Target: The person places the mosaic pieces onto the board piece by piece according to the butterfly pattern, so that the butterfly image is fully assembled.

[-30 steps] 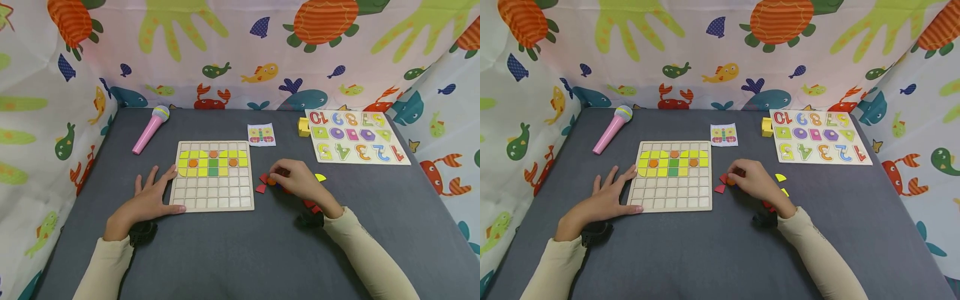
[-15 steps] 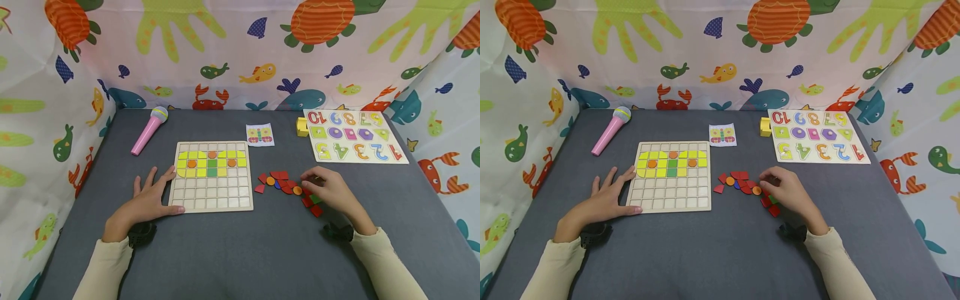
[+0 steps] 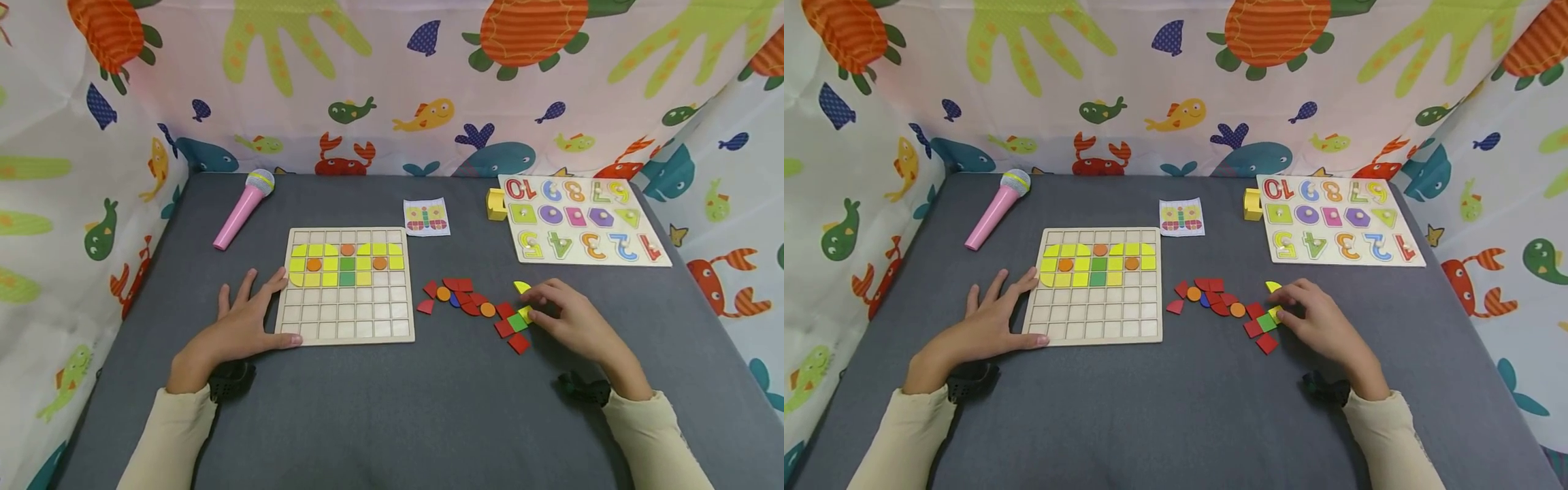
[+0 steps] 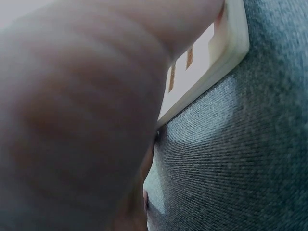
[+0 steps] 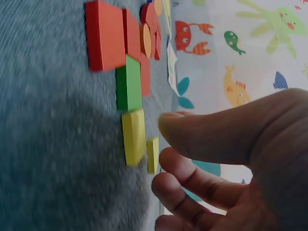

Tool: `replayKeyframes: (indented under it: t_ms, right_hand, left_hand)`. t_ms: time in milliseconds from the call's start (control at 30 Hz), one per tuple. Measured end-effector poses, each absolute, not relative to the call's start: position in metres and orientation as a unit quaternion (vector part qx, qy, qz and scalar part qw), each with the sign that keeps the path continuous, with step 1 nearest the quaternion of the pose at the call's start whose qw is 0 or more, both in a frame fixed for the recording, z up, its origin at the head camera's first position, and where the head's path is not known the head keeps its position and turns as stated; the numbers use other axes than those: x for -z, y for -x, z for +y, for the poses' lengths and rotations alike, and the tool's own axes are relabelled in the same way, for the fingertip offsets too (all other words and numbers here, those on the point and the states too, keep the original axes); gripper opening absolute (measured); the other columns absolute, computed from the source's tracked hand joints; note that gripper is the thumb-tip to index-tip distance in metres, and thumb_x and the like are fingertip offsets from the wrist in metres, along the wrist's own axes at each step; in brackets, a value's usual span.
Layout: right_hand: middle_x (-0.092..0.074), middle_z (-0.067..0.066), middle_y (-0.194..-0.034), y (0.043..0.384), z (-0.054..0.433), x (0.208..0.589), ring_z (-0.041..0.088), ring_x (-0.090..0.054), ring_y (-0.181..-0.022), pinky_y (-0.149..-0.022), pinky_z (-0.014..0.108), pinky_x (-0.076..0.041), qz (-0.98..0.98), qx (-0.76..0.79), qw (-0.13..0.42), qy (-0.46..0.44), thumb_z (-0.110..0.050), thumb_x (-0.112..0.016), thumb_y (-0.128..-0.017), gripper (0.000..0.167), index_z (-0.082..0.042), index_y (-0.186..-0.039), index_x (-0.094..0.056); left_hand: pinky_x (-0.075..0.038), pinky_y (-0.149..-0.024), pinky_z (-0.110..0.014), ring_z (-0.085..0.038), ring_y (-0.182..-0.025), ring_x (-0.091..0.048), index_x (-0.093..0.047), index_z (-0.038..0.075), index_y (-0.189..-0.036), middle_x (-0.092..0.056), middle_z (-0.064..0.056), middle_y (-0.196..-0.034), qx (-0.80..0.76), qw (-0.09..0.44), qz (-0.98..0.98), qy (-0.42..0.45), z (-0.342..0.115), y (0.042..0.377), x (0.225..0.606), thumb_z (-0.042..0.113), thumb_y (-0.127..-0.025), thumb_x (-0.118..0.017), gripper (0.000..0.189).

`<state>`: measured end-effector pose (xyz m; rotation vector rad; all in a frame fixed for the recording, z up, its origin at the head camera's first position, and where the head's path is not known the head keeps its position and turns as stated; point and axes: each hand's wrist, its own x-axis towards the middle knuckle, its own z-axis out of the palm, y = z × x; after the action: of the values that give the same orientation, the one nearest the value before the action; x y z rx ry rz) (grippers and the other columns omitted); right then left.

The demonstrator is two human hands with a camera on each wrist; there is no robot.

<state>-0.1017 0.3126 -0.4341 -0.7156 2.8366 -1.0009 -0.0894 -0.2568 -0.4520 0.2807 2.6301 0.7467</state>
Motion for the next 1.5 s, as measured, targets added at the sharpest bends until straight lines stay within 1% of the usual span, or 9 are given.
replayKeyframes:
  t_ms: [233, 367, 467, 700, 833, 1100, 1233, 1400, 1500]
  right_hand:
    - [-0.063, 0.005, -0.117, 0.101, 0.322, 0.435, 0.021, -0.056, -0.103, -0.085, 0.033, -0.05, 0.914, 0.31, 0.032, 0.261, 0.004, -0.08, -0.092, 0.032, -0.008, -0.122, -0.076]
    - [-0.063, 0.006, -0.116, 0.102, 0.323, 0.437, 0.024, -0.057, -0.103, -0.084, 0.038, -0.05, 0.918, 0.299, 0.033, 0.259, 0.001, -0.082, -0.092, 0.031, -0.008, -0.121, -0.077]
    - [-0.063, 0.007, -0.115, 0.103, 0.323, 0.439, 0.024, -0.056, -0.101, -0.082, 0.039, -0.049, 0.922, 0.294, 0.036, 0.249, -0.001, -0.083, -0.092, 0.03, -0.008, -0.121, -0.077]
    - [-0.062, 0.008, -0.115, 0.104, 0.323, 0.44, 0.024, -0.055, -0.099, -0.08, 0.038, -0.048, 0.924, 0.296, 0.046, 0.236, -0.002, -0.083, -0.092, 0.03, -0.006, -0.121, -0.077]
    - [-0.061, 0.006, -0.112, 0.104, 0.321, 0.439, 0.023, -0.053, -0.099, -0.081, 0.034, -0.046, 0.926, 0.302, 0.051, 0.22, -0.002, -0.084, -0.092, 0.027, -0.007, -0.117, -0.075]
    - [-0.064, -0.001, -0.09, 0.104, 0.316, 0.432, 0.018, -0.056, -0.08, -0.067, 0.026, -0.045, 0.927, 0.325, 0.07, 0.174, -0.004, -0.081, -0.096, 0.017, -0.013, -0.106, -0.07]
    - [-0.068, 0.0, -0.096, 0.107, 0.31, 0.426, 0.018, -0.06, -0.083, -0.071, 0.024, -0.05, 0.916, 0.353, 0.078, 0.176, -0.008, -0.078, -0.099, 0.013, -0.011, -0.11, -0.072]
    - [-0.074, 0.001, -0.109, 0.114, 0.297, 0.423, 0.016, -0.064, -0.089, -0.078, 0.021, -0.054, 0.899, 0.378, 0.077, 0.209, -0.005, -0.075, -0.101, 0.02, -0.007, -0.122, -0.076]
    - [-0.075, 0.001, -0.107, 0.119, 0.284, 0.42, 0.016, -0.066, -0.089, -0.079, 0.022, -0.056, 0.888, 0.39, 0.083, 0.228, -0.003, -0.074, -0.101, 0.019, -0.006, -0.12, -0.076]
  left_hand:
    - [0.019, -0.113, -0.078, -0.051, -0.159, 0.013, -0.021, 0.012, -0.171, -0.005, -0.014, -0.179, -0.267, 0.197, 0.938, -0.099, -0.258, 0.089, 0.451, 0.069, -0.081, -0.084, 0.124]
    - [0.019, -0.113, -0.078, -0.051, -0.159, 0.013, -0.022, 0.012, -0.171, -0.006, -0.015, -0.179, -0.267, 0.197, 0.938, -0.099, -0.258, 0.089, 0.452, 0.068, -0.081, -0.084, 0.123]
    - [0.019, -0.113, -0.078, -0.051, -0.159, 0.013, -0.022, 0.012, -0.171, -0.006, -0.015, -0.179, -0.266, 0.196, 0.939, -0.099, -0.258, 0.089, 0.452, 0.068, -0.081, -0.085, 0.123]
    - [0.019, -0.113, -0.078, -0.052, -0.159, 0.013, -0.022, 0.011, -0.171, -0.006, -0.015, -0.179, -0.265, 0.197, 0.939, -0.098, -0.257, 0.09, 0.452, 0.068, -0.081, -0.085, 0.124]
    - [0.02, -0.113, -0.078, -0.052, -0.159, 0.013, -0.021, 0.012, -0.171, -0.006, -0.015, -0.179, -0.266, 0.198, 0.938, -0.098, -0.257, 0.09, 0.452, 0.068, -0.081, -0.085, 0.124]
    - [0.02, -0.113, -0.077, -0.051, -0.159, 0.014, -0.021, 0.012, -0.171, -0.005, -0.015, -0.179, -0.265, 0.198, 0.939, -0.097, -0.257, 0.09, 0.453, 0.068, -0.081, -0.085, 0.124]
    - [0.02, -0.113, -0.077, -0.051, -0.159, 0.014, -0.021, 0.012, -0.171, -0.005, -0.014, -0.179, -0.266, 0.198, 0.939, -0.096, -0.256, 0.09, 0.452, 0.067, -0.081, -0.085, 0.124]
    - [0.02, -0.113, -0.077, -0.05, -0.159, 0.015, -0.021, 0.011, -0.171, -0.005, -0.014, -0.18, -0.265, 0.196, 0.939, -0.094, -0.257, 0.09, 0.453, 0.067, -0.081, -0.086, 0.125]
    - [0.021, -0.113, -0.077, -0.051, -0.159, 0.015, -0.02, 0.012, -0.171, -0.004, -0.014, -0.18, -0.263, 0.197, 0.94, -0.094, -0.257, 0.091, 0.454, 0.067, -0.08, -0.086, 0.126]
